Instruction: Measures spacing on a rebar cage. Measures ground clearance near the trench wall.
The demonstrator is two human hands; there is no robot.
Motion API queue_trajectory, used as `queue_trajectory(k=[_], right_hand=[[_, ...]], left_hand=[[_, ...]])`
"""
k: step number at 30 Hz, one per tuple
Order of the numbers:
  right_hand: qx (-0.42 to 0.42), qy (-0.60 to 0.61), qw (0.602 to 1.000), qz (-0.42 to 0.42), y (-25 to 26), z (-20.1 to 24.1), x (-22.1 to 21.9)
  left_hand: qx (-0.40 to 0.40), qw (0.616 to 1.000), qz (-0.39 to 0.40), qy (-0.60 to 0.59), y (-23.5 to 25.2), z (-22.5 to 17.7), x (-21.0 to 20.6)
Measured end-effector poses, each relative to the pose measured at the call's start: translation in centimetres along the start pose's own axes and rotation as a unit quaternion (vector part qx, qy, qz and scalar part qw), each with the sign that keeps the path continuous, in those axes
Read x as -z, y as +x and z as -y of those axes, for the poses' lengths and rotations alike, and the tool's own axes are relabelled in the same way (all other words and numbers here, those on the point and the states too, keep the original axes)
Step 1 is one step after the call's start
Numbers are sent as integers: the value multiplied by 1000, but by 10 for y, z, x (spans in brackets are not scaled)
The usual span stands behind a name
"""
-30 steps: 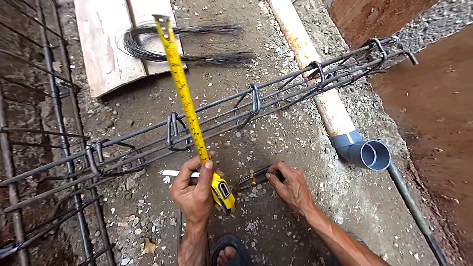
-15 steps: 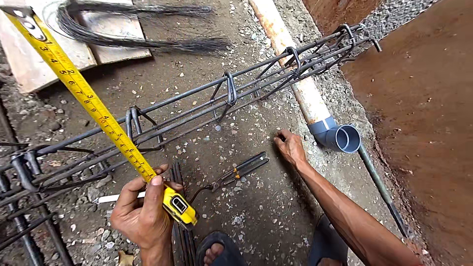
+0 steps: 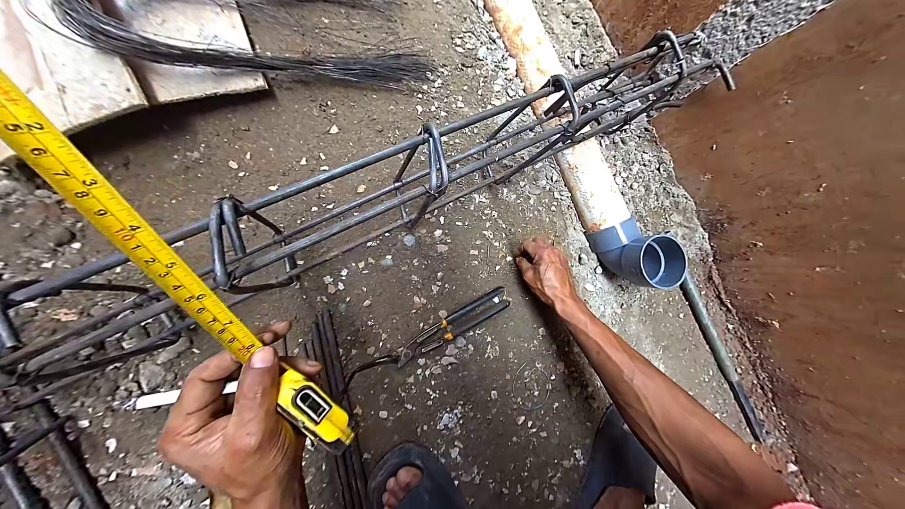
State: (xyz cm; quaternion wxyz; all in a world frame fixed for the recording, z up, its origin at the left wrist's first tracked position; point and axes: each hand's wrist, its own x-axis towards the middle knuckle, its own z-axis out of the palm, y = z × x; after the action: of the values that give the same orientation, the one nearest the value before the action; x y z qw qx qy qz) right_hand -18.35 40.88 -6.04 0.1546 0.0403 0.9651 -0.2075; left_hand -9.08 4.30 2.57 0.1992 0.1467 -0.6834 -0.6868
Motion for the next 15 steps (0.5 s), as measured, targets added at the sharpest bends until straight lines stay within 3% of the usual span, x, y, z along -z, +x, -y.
queue_trajectory(k=[8,15], right_hand=[[12,20,999,-49,-11,-3,-20],[-70,63,991,-96,-2,-18,5]], left_hand=[[22,1000,9,-5,0,9,0],[28,999,26,-6,0,15,9]])
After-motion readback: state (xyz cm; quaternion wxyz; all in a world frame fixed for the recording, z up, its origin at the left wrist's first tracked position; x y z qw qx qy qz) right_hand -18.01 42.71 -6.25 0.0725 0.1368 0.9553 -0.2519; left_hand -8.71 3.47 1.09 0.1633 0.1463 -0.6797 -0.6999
